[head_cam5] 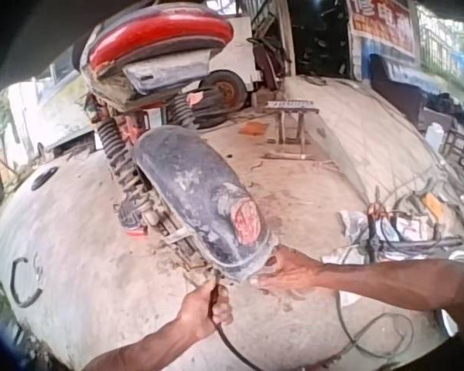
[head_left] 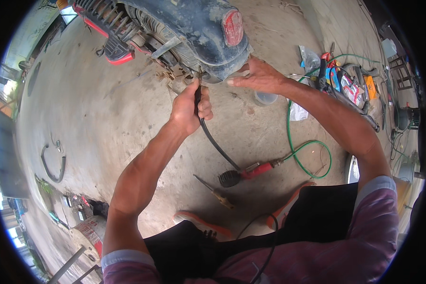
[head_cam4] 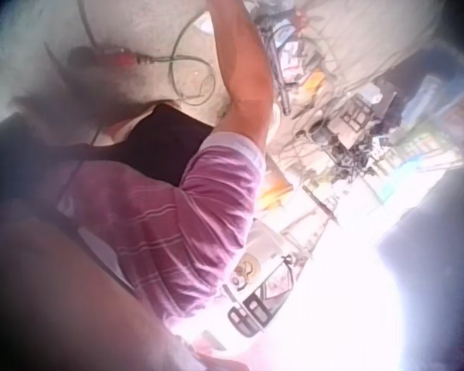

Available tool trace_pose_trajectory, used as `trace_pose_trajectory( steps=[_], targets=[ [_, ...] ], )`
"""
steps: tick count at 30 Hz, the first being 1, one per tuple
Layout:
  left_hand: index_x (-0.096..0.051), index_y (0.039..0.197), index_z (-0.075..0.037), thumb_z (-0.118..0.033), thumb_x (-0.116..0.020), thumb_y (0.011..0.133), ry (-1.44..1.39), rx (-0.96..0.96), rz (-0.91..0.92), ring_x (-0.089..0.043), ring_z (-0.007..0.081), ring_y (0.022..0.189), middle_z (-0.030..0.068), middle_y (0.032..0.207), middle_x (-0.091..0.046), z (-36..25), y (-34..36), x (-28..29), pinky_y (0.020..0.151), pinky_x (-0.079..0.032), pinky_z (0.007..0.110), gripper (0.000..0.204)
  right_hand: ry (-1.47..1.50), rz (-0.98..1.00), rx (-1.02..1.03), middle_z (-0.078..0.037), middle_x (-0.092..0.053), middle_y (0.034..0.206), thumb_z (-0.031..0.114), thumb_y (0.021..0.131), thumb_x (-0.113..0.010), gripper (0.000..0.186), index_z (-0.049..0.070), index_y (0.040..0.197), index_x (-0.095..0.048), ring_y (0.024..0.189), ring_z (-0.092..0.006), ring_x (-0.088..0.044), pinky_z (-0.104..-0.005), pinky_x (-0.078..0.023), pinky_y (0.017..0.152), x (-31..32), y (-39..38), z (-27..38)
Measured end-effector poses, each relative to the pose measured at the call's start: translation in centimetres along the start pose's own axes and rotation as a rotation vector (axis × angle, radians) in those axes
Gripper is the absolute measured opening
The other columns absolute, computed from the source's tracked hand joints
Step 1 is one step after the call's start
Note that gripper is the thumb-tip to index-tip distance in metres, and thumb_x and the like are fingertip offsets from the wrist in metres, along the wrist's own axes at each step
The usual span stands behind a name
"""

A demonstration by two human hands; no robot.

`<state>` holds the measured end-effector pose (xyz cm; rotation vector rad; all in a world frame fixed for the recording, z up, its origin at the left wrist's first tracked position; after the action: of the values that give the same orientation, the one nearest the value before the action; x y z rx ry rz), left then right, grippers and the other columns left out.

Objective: The person connects a green air hose to a red tire inflator and attaches it to the valve stem of a motorcycle tire. They repeatedly pump the inflator to add air, then disconnects the hose and checks the tire.

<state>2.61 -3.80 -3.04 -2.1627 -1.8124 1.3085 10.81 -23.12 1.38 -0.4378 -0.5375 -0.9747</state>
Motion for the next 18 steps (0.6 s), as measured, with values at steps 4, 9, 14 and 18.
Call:
trace_pose_trajectory(
  steps=[4, 9, 14, 18],
  targets=[
    [-0.054, 0.089, -0.013, -0.054, -0.04, 0.111, -0.013, -0.027, 0.026, -0.033, 0.0146, 0.05, -0.0023, 0.058, -0.038, 0.0, -0.1, 0.0, 0.056, -0.033, 0.034, 0.048, -0.077, 0.042, 0.031, -0.022, -0.064, 0.139, 0.051, 0.079, -0.083, 0.084, 0.002, 0.142, -0.057, 0.127, -0.0339, -0.063, -0.0419, -0.05, 0.107, -0.2, 1.3, 1.7],
    [-0.054, 0.089, -0.014, -0.055, -0.04, 0.111, -0.026, -0.031, 0.069, -0.034, 0.0145, 0.052, -0.0022, 0.059, -0.04, 0.1, 0.2, 0.0, 0.058, -0.034, 0.034, 0.049, -0.007, 0.05, 0.088, -0.016, -0.067, 0.137, 0.054, 0.078, -0.083, 0.079, 0.008, 0.138, -0.064, 0.127, -0.0317, -0.062, -0.0402, -0.049, 0.108, -1.0, 2.1, 1.4],
    [-0.053, 0.089, -0.014, -0.054, -0.038, 0.111, -0.071, -0.056, 0.113, -0.034, 0.0144, 0.053, -0.0023, 0.061, -0.04, 0.2, 0.4, -0.4, 0.059, -0.035, 0.034, 0.048, -0.003, 0.093, 0.026, -0.014, -0.068, 0.136, 0.049, 0.078, -0.083, 0.074, 0.008, 0.137, -0.066, 0.125, -0.0286, -0.063, -0.0386, -0.048, 0.108, -1.2, 2.8, 0.9],
    [-0.051, 0.09, -0.013, -0.053, -0.037, 0.112, -0.116, -0.063, -0.031, -0.034, 0.0145, 0.053, -0.0018, 0.062, -0.04, 0.6, 0.6, -1.3, 0.06, -0.035, 0.033, 0.048, 0.078, 0.07, 0.023, -0.014, -0.069, 0.134, 0.044, 0.078, -0.085, 0.071, 0.008, 0.136, -0.066, 0.123, -0.027, -0.063, -0.0376, -0.049, 0.106, -1.0, 2.4, 1.2]
  ],
)
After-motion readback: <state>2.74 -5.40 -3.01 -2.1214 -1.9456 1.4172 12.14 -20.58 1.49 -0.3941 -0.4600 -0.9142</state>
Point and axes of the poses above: each hand's wrist, its own y-axis towards the middle knuckle, its own x-axis out of the back of the hand, z = x × y, the point moved 7 cm from there along y, towards the middle knuckle
